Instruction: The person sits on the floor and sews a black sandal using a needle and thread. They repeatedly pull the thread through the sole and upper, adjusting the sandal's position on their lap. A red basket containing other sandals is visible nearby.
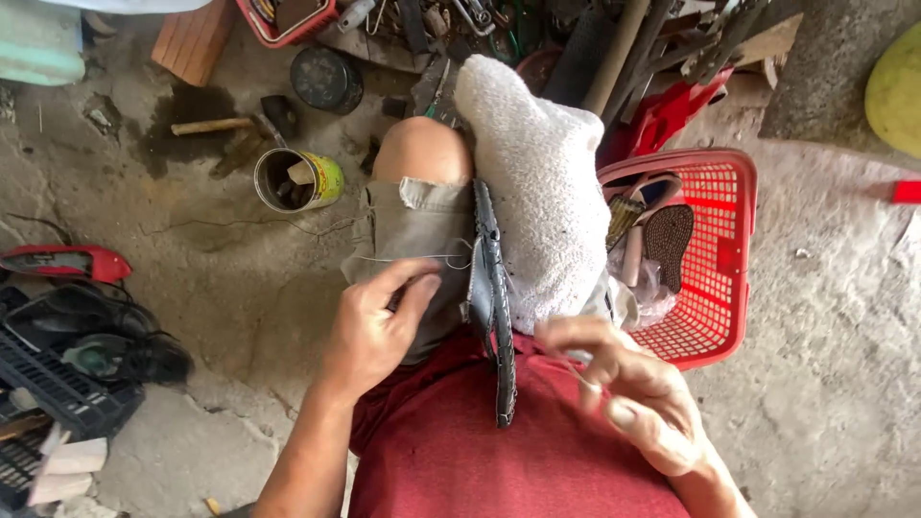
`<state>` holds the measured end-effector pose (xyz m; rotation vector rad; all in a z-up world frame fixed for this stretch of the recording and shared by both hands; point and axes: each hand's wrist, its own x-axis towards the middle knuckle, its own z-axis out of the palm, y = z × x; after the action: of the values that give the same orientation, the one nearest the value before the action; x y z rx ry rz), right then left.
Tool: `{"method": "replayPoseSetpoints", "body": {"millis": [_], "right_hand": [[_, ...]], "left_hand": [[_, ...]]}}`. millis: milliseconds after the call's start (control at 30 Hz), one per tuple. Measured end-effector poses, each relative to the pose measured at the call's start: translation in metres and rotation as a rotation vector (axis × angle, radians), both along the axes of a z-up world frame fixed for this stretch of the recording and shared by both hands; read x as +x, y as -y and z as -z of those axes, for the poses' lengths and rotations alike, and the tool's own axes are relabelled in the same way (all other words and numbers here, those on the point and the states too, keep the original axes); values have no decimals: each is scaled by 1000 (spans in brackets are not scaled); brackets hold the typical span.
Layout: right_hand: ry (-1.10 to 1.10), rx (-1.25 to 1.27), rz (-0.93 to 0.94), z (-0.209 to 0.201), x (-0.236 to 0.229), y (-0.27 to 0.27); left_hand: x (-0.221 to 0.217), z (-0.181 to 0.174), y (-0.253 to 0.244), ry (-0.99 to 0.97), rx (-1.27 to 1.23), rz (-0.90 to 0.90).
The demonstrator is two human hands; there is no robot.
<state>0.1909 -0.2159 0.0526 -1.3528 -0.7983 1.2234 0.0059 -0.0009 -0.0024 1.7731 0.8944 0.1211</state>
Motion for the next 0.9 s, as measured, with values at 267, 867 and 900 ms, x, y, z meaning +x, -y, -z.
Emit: {"method": "replayPoseSetpoints", "body": {"millis": [267, 867, 900], "right_hand": [[938, 71, -39, 36, -51, 3], [891, 146, 354, 96, -31, 28], [891, 150, 356, 95, -31, 27]], "left_hand": [[16, 17, 4, -119, 157, 280], [20, 37, 39, 76, 557, 190], [22, 39, 38, 77, 561, 191]]}}
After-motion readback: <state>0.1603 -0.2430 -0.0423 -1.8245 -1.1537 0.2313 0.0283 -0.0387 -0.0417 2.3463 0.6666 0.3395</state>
